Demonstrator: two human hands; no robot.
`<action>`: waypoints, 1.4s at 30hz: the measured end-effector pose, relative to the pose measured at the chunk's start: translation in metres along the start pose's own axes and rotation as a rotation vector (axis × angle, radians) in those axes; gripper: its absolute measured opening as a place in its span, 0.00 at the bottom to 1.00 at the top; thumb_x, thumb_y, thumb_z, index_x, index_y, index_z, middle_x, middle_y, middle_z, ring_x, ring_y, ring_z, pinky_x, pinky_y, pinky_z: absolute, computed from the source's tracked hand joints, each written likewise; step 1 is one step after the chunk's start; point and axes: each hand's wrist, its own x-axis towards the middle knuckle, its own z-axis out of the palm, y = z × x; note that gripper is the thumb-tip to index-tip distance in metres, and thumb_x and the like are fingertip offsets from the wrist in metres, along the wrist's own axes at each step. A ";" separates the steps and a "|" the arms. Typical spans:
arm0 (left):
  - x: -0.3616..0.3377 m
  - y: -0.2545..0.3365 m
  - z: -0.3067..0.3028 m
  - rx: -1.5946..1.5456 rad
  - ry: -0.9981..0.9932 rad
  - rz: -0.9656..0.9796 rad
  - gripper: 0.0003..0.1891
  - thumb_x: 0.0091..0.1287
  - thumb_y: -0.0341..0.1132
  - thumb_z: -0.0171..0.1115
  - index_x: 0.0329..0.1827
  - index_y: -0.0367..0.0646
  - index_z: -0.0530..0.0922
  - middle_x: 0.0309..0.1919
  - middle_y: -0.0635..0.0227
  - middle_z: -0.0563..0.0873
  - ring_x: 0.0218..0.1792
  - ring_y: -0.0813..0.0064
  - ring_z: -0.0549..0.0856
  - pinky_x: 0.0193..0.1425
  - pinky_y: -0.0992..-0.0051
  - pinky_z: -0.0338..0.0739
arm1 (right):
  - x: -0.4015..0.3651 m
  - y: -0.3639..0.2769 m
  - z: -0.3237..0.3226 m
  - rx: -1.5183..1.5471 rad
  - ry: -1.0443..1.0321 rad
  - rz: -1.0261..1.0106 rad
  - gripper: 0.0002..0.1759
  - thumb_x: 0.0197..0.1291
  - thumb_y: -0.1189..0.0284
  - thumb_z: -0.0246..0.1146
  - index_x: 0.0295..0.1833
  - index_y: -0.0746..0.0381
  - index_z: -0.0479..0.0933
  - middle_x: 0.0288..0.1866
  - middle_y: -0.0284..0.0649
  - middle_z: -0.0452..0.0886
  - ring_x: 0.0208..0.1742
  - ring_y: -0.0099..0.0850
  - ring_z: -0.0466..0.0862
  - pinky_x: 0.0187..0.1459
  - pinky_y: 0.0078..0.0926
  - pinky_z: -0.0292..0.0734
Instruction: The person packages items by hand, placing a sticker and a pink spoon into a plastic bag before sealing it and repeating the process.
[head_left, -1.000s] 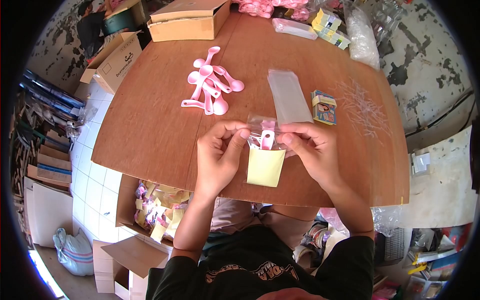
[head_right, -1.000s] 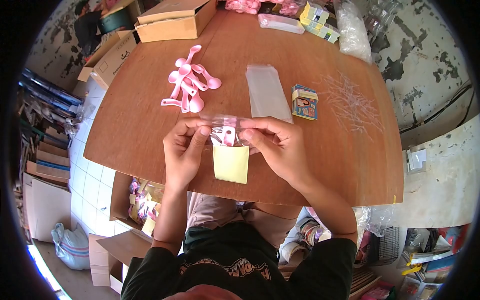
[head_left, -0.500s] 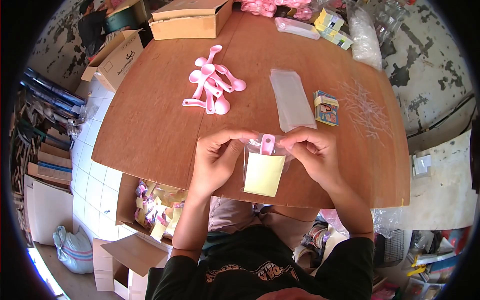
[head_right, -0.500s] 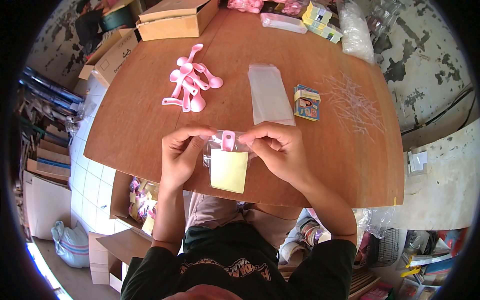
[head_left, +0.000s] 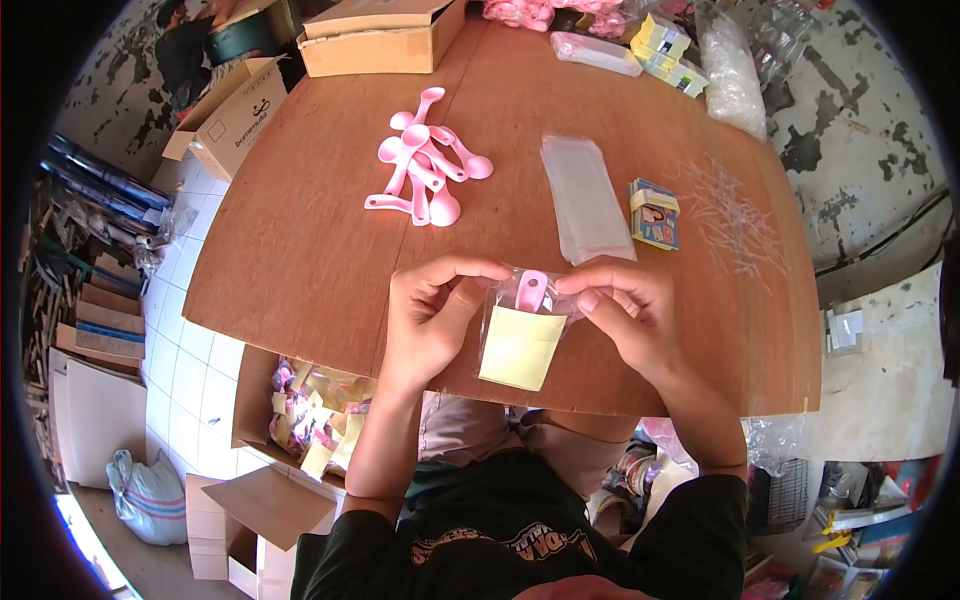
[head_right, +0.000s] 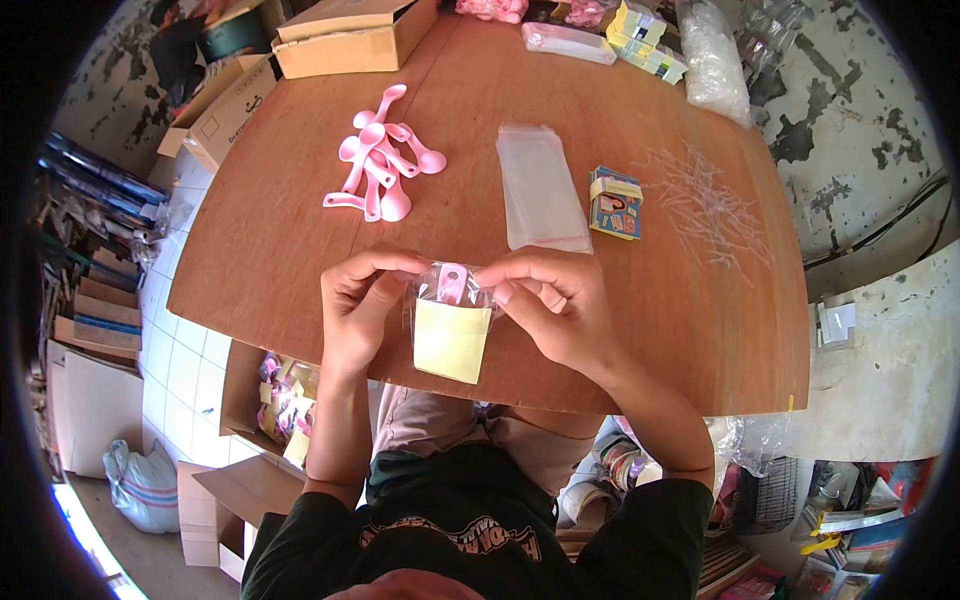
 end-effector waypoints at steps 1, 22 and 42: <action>0.000 0.000 0.000 -0.003 0.004 0.003 0.08 0.67 0.19 0.55 0.42 0.33 0.83 0.39 0.63 0.87 0.41 0.80 0.83 0.47 0.80 0.76 | 0.000 0.000 0.002 0.001 0.000 0.000 0.07 0.61 0.85 0.59 0.43 0.72 0.80 0.40 0.42 0.83 0.39 0.24 0.83 0.41 0.19 0.79; -0.013 0.006 -0.003 -0.080 -0.165 -0.185 0.21 0.56 0.23 0.71 0.54 0.31 0.77 0.35 0.66 0.86 0.36 0.82 0.84 0.43 0.79 0.79 | -0.002 -0.002 0.016 0.274 0.013 -0.095 0.10 0.52 0.85 0.69 0.37 0.67 0.75 0.42 0.41 0.79 0.42 0.25 0.83 0.42 0.22 0.81; -0.183 -0.043 -0.135 1.095 -0.409 -0.562 0.27 0.63 0.47 0.64 0.61 0.42 0.73 0.52 0.55 0.81 0.54 0.55 0.80 0.57 0.62 0.74 | 0.054 0.037 -0.084 -0.819 -0.123 0.278 0.07 0.49 0.72 0.69 0.33 0.64 0.83 0.28 0.40 0.85 0.28 0.30 0.83 0.30 0.28 0.74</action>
